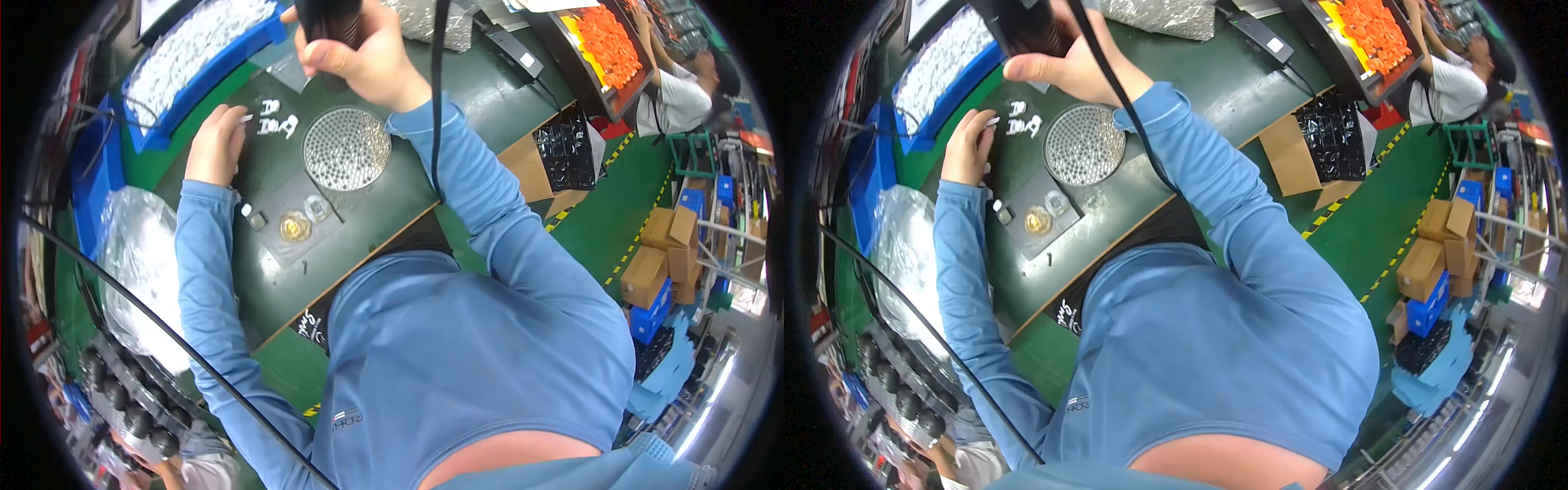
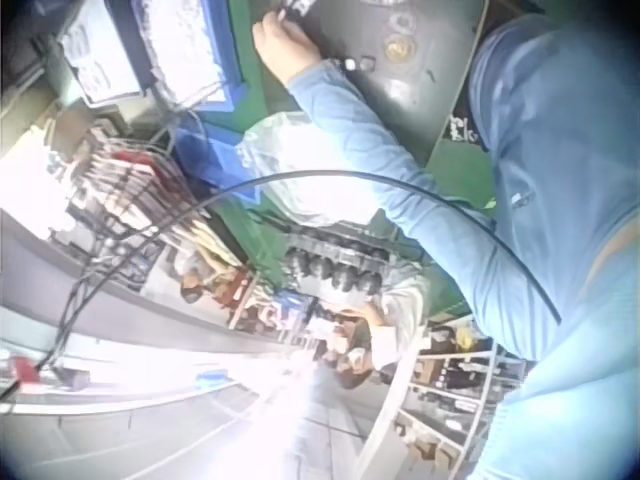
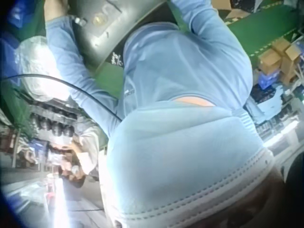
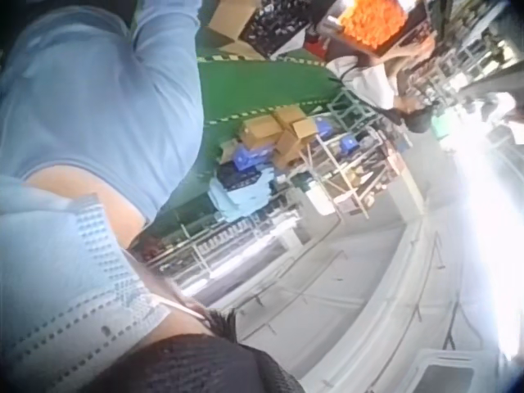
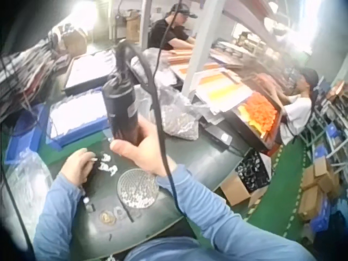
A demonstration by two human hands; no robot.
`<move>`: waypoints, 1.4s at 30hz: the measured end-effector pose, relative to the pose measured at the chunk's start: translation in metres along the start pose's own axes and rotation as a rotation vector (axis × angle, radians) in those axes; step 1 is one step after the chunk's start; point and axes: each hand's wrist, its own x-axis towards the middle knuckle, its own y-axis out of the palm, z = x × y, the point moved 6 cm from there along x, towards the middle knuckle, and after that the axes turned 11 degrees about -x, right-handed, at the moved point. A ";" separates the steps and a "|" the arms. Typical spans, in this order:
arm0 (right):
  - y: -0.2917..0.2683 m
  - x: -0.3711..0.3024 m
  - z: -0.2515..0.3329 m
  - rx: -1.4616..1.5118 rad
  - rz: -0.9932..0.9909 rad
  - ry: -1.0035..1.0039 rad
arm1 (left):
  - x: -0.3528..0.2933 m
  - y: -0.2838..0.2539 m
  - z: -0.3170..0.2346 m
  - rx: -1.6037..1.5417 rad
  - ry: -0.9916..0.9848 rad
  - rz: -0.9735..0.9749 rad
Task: Assembling small plastic components using a handheld electric screwdriver at a factory workbench.
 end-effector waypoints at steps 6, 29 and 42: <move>-0.010 0.002 0.001 -0.076 -0.015 -0.052 | 0.051 -0.028 0.012 -0.009 0.101 -0.119; 0.000 -0.009 0.020 -0.133 0.054 -0.035 | 0.250 -0.041 0.154 0.303 0.033 -0.148; -0.015 0.011 0.019 -0.212 0.006 -0.068 | 0.039 -0.045 0.018 -0.157 -0.181 -0.020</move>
